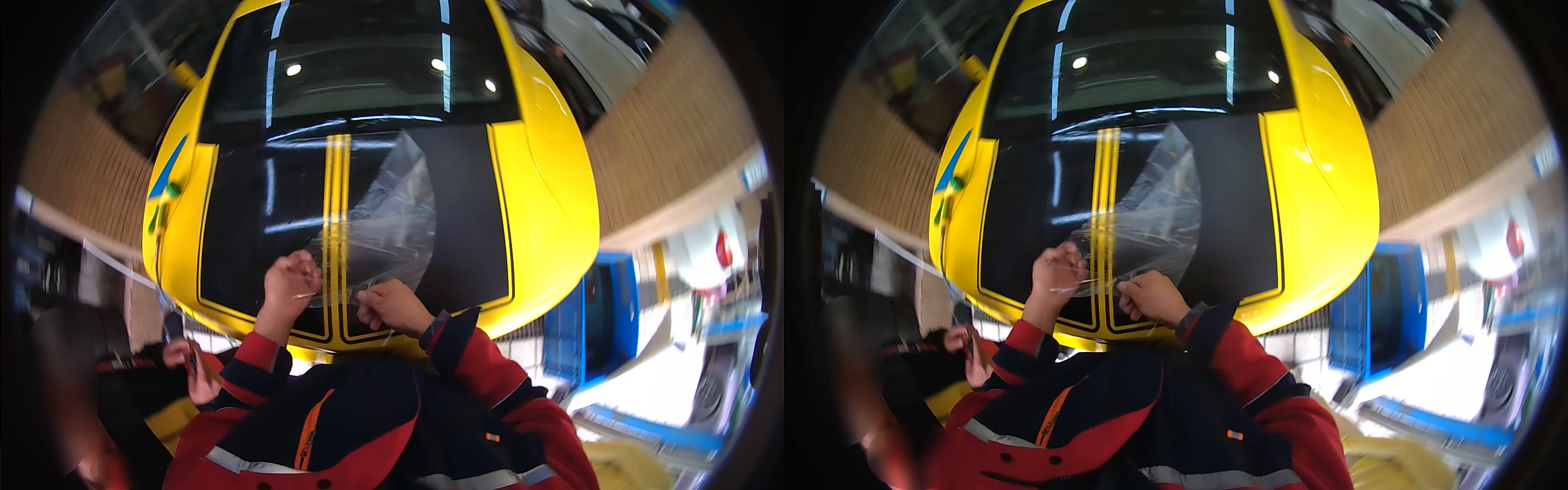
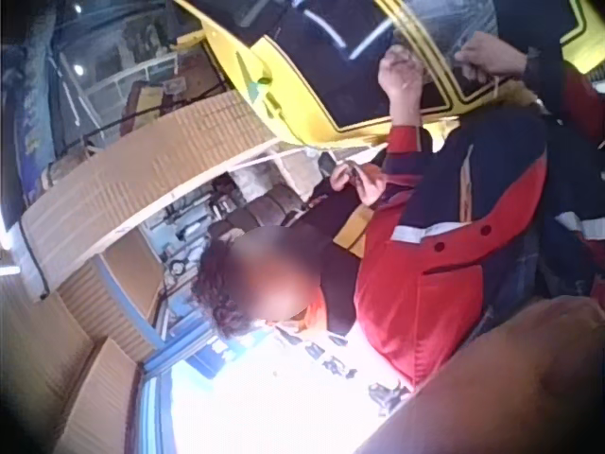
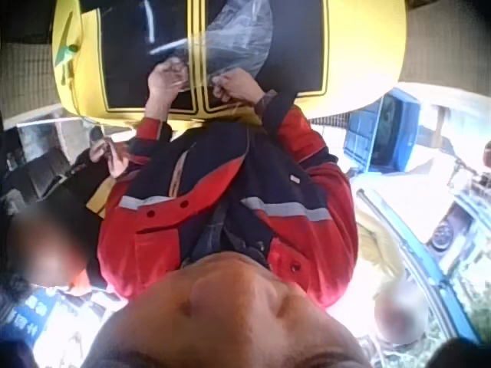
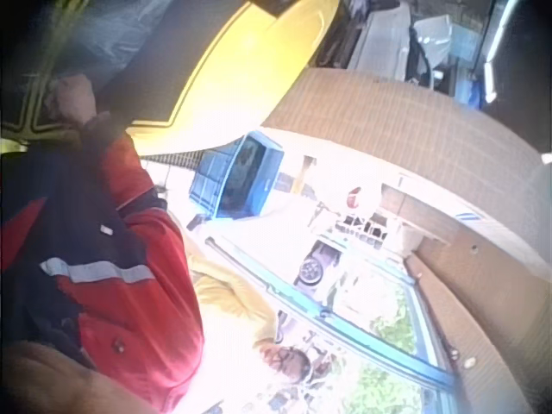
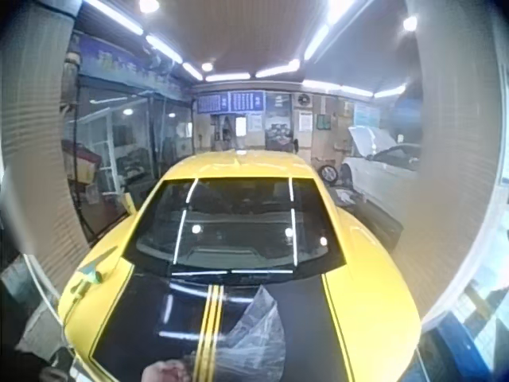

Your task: The person applies a black vinyl stripe with yellow edges to the hood of a yellow car. They peel the backing, align the stripe along the center, and use a blue squeegee to smooth it down, removing air bubbles and ensuring adhesion.

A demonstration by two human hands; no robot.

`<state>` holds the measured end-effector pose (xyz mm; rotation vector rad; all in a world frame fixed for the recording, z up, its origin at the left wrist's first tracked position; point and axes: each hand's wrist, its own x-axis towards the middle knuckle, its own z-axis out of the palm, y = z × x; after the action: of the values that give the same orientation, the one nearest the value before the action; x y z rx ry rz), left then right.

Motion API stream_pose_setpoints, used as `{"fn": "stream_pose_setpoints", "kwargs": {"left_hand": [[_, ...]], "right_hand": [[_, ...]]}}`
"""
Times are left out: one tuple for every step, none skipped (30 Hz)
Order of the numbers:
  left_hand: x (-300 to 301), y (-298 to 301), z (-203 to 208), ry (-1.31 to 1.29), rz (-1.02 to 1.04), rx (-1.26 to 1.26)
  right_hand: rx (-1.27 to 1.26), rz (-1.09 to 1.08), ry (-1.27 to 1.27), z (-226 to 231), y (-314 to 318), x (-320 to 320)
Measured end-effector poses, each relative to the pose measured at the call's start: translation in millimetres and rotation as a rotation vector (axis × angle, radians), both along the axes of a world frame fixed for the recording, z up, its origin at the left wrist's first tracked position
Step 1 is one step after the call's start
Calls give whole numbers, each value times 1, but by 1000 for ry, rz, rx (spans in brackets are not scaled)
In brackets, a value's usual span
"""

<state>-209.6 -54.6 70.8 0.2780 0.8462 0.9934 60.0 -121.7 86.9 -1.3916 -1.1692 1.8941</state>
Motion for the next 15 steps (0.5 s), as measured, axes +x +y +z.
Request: {"fn": "stream_pose_setpoints", "kwargs": {"left_hand": [[-1, -17, -7, 78, 32, 82], [3, -37, -12, 257, 98, 53], [7, -59, -16, 274, 109, 132], [13, -76, -16, 360, 58, 129], [24, -95, -16, 499, 29, 191], [38, -113, -16, 674, 1, 191], [53, -127, -14, 857, -17, 342], [68, -139, -11, 1056, -54, 454], [79, -150, -7, 1226, -56, 591], [89, -157, -4, 1385, -40, 751], [99, -161, -2, 1458, -66, 744], [106, -164, -2, 1504, -121, 709], [112, -165, -2, 1523, -133, 715], [117, -164, -4, 1552, -113, 752], [121, -164, -6, 1540, -70, 739]], "right_hand": [[-16, 29, 35, 0, 6, 2], [-62, 55, 35, 0, 9, 2], [-39, 97, 75, 0, 13, 6], [-56, 116, 82, -1, 18, 7], [-68, 134, 112, -2, 22, 9], [-91, 156, 123, -3, 25, 10], [-80, 196, 122, -4, 29, 13], [-107, 220, 74, -4, 35, 13], [-105, 240, 81, -5, 39, 14], [-97, 252, 69, -4, 42, 15], [-111, 252, 76, -4, 46, 15], [-122, 245, 57, -3, 49, 14], [-137, 235, 64, -2, 52, 15], [-150, 221, 61, -1, 55, 15], [-173, 209, 100, 1, 56, 16]]}}
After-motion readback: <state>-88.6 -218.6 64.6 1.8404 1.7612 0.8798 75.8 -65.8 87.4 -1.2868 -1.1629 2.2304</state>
